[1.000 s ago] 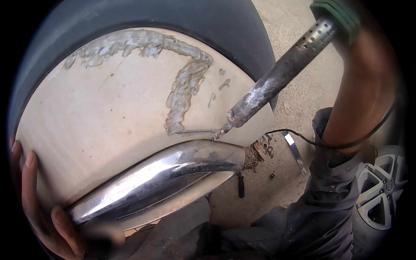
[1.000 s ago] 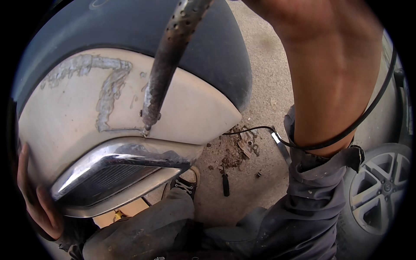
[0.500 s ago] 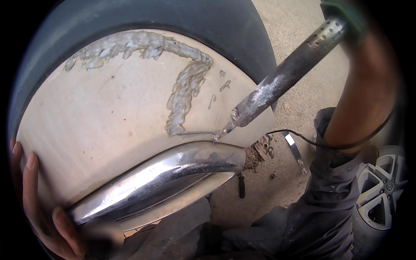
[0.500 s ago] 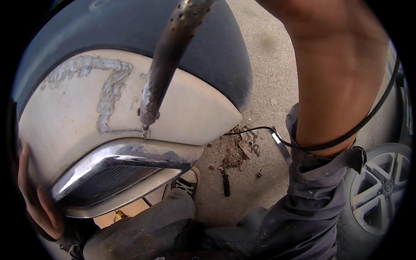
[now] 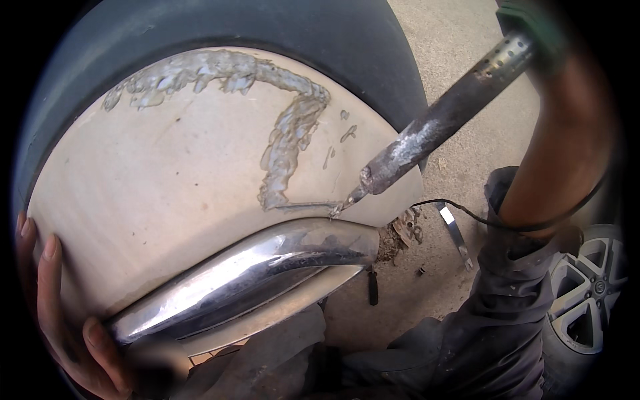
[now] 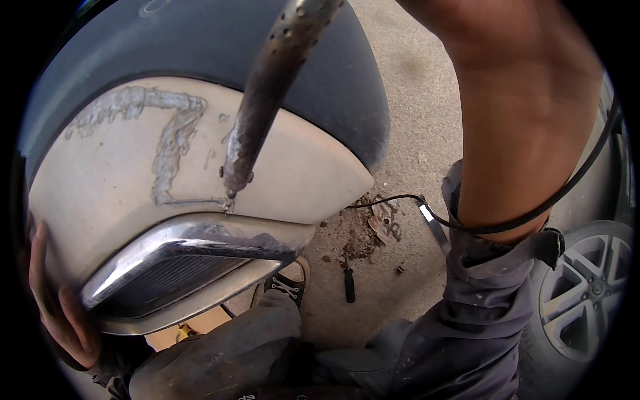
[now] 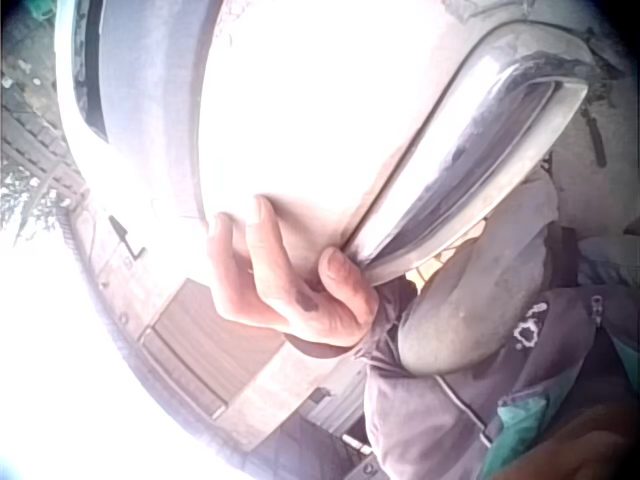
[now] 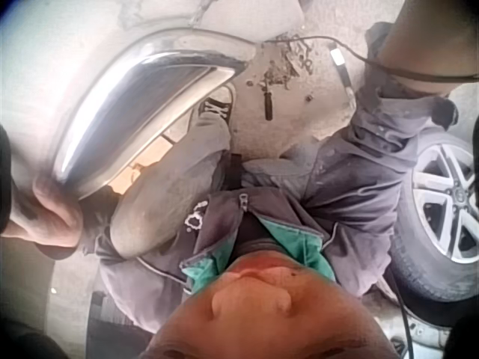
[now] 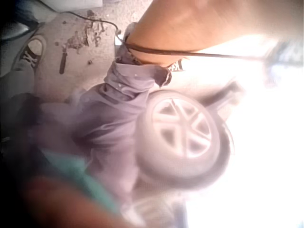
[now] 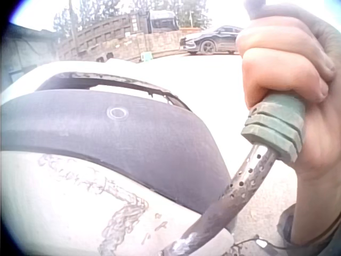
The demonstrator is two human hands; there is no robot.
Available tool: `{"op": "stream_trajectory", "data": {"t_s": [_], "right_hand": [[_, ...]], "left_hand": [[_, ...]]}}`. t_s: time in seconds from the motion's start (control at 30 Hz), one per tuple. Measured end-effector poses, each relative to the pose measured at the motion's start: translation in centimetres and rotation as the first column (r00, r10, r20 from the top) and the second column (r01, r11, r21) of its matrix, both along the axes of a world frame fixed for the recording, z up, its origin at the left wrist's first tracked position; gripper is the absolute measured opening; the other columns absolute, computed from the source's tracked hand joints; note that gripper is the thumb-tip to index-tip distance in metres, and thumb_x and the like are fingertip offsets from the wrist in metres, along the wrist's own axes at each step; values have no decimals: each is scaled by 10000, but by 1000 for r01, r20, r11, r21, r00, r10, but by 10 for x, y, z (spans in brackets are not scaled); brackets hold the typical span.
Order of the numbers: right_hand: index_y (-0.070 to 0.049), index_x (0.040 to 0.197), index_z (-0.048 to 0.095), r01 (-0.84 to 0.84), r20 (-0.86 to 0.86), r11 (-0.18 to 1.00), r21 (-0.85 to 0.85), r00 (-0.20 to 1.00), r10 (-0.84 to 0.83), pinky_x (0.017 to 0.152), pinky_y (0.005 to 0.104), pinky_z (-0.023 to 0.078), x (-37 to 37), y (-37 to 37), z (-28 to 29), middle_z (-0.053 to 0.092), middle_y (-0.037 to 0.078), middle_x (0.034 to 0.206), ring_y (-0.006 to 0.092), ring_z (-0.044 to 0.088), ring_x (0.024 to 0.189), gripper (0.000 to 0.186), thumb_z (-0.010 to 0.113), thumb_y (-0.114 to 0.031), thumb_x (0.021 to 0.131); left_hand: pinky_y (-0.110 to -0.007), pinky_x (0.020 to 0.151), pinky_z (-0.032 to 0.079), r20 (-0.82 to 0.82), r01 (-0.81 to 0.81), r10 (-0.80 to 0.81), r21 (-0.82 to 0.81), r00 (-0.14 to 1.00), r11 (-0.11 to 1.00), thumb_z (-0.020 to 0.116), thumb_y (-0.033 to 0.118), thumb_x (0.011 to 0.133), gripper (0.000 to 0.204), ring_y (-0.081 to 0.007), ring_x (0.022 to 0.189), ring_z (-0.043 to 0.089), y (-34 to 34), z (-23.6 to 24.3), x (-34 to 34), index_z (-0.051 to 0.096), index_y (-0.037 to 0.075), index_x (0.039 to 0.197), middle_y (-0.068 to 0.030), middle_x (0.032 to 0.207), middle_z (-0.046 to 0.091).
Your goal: The person uses a soldering iron to apply heat to a damaged area on a car bumper, then fits a small plastic patch into the damaged section.
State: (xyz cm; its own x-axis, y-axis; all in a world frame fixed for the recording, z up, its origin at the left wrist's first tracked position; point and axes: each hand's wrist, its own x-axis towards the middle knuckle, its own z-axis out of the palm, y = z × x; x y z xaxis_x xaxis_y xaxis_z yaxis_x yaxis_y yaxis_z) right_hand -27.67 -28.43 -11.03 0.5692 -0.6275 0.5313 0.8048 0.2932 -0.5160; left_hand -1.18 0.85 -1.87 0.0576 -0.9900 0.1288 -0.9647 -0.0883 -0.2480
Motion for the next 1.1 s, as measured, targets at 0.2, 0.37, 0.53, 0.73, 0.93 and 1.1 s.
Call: {"op": "stream_trajectory", "data": {"t_s": [0.2,0.37,0.53,0.73,0.93,1.1], "right_hand": [[19,939,452,21,-4,1000,-7,1000,-21,391,219,316,-8,1,7,379,-14,539,90,354,432,225,296,-142,930],[22,944,451,-2,9,1000,-2,1000,2,390,219,318,1,0,4,378,-15,536,89,355,429,226,291,-137,931],[24,950,450,9,6,1000,-3,1000,-9,389,218,320,-2,-1,5,378,-16,533,89,357,427,227,286,-132,932],[27,956,450,-3,15,1000,3,1000,3,387,218,322,5,-1,4,377,-18,530,88,359,424,229,280,-126,934],[29,962,449,-7,20,1000,5,1000,7,385,217,325,3,-2,6,376,-19,526,88,361,421,231,274,-120,935],[32,968,448,-43,42,999,21,998,42,384,217,327,14,-2,1,376,-20,523,87,363,419,233,269,-115,936]], "left_hand": [[-435,1085,234,-25,22,-23,-37,999,999,280,233,951,472,-332,1297,329,-6,-4,-3,353,-14,1346,-215,1374,367],[-433,1082,235,26,6,-6,-12,1000,1000,289,223,945,472,-339,1292,334,-3,0,-2,359,-30,1337,-220,1363,380],[-432,1087,221,47,30,-29,-16,998,999,296,204,935,471,-340,1289,338,-9,-1,-7,367,-49,1326,-219,1355,393],[-441,1090,214,110,25,-25,2,994,1000,298,202,930,471,-346,1291,336,-7,2,-7,373,-45,1323,-219,1354,396],[-445,1091,213,105,21,-19,-13,994,1000,294,209,930,470,-347,1291,338,-7,1,-6,380,-28,1326,-210,1349,410],[-449,1089,219,126,-1,1,-4,992,1000,294,211,925,472,-348,1293,335,-4,0,-6,385,-19,1327,-202,1356,406]]}}
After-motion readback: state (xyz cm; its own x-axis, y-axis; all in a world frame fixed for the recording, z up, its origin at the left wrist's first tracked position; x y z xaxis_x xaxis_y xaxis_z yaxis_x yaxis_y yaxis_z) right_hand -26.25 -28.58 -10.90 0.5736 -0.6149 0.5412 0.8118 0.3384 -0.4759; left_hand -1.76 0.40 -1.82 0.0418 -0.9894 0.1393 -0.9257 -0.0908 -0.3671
